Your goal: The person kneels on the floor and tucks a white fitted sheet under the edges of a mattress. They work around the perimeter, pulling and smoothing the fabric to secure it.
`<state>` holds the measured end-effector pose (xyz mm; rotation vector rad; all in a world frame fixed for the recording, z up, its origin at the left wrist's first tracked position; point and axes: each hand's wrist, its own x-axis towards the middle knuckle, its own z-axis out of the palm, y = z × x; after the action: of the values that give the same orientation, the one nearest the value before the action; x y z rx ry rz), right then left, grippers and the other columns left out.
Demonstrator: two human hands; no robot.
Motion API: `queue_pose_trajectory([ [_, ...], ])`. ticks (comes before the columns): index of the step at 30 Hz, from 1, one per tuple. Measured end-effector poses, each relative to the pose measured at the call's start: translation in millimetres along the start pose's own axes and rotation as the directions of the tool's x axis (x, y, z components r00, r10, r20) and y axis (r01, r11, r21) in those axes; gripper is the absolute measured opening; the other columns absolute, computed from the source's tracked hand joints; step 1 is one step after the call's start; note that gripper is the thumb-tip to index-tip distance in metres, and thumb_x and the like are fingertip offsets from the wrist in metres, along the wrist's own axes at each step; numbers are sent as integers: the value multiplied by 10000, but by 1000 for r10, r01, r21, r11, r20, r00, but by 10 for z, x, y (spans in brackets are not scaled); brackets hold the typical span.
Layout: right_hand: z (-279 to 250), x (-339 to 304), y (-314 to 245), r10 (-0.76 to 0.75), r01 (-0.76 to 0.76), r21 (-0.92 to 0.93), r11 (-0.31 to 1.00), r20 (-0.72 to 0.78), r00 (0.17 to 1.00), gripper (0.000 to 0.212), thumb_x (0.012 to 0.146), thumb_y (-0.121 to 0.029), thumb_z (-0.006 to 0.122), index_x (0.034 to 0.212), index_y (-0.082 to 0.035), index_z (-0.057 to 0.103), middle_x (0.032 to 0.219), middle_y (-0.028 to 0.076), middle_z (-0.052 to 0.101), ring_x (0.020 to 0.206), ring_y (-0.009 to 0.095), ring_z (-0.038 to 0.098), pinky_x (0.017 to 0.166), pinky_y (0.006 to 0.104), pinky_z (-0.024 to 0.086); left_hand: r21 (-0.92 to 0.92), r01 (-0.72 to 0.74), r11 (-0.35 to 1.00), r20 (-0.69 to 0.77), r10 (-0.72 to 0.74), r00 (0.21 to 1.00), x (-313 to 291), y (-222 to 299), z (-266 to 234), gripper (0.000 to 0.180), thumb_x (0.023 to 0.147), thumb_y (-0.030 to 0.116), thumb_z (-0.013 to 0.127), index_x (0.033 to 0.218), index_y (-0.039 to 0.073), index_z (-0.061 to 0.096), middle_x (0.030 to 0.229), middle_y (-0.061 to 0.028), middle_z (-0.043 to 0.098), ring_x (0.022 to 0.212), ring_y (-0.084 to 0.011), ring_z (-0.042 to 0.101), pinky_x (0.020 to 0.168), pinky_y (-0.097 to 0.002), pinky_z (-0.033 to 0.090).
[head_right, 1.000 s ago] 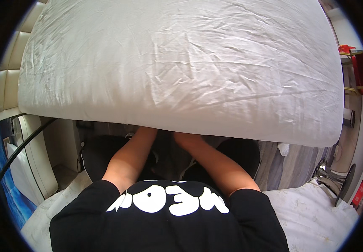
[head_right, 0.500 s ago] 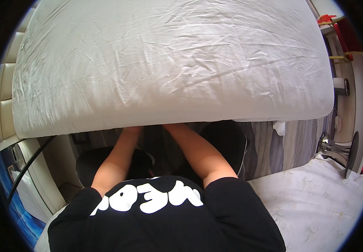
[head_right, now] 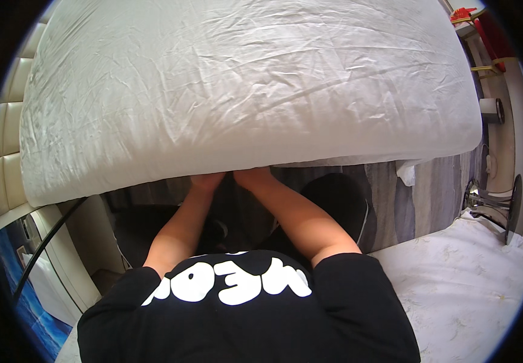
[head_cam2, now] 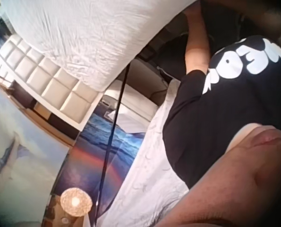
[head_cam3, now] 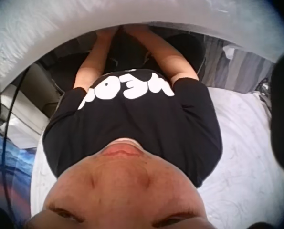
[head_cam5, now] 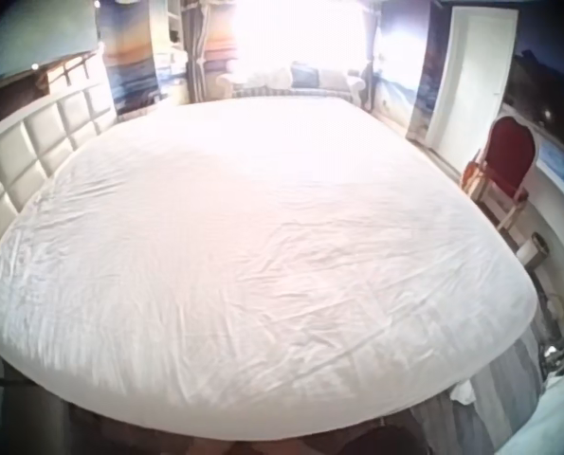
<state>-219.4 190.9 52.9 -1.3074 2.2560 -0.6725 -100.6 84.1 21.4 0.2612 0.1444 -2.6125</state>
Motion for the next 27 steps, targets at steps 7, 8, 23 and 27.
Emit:
queue_pose_trajectory([
  [7,4,-518,-35,-85,115,-213,970,143,986,421,868,-152,496,1259,-4,544,1287,238,537,1247,384,470,1013,482,393,-144,71,987,107,-56,993,123,64,-308,622,973,495,302,1446,95,353,1501,-118,349,1364,-341,322,1134,-493,258],
  [8,17,-630,1,-187,216,-282,935,128,974,433,856,-141,503,1263,5,538,1277,244,542,1238,391,478,1004,487,401,-150,89,985,92,-76,993,140,9,-283,615,975,488,302,1445,95,356,1495,-124,356,1360,-347,327,1130,-499,264],
  [23,-661,-426,525,701,219,811,-542,293,650,223,937,-222,549,1130,-115,581,1068,23,630,970,186,593,870,347,479,80,-35,996,-257,54,965,204,-288,318,602,940,515,395,1375,104,458,1419,-98,464,1336,-323,385,1127,-487,284],
  [27,-534,-321,674,684,317,781,-539,185,706,259,947,-241,538,1167,-109,578,1130,35,628,1050,199,585,919,365,474,142,-2,990,-119,20,993,121,-240,229,603,932,510,426,1377,104,456,1420,-93,464,1343,-315,380,1131,-489,281],
])
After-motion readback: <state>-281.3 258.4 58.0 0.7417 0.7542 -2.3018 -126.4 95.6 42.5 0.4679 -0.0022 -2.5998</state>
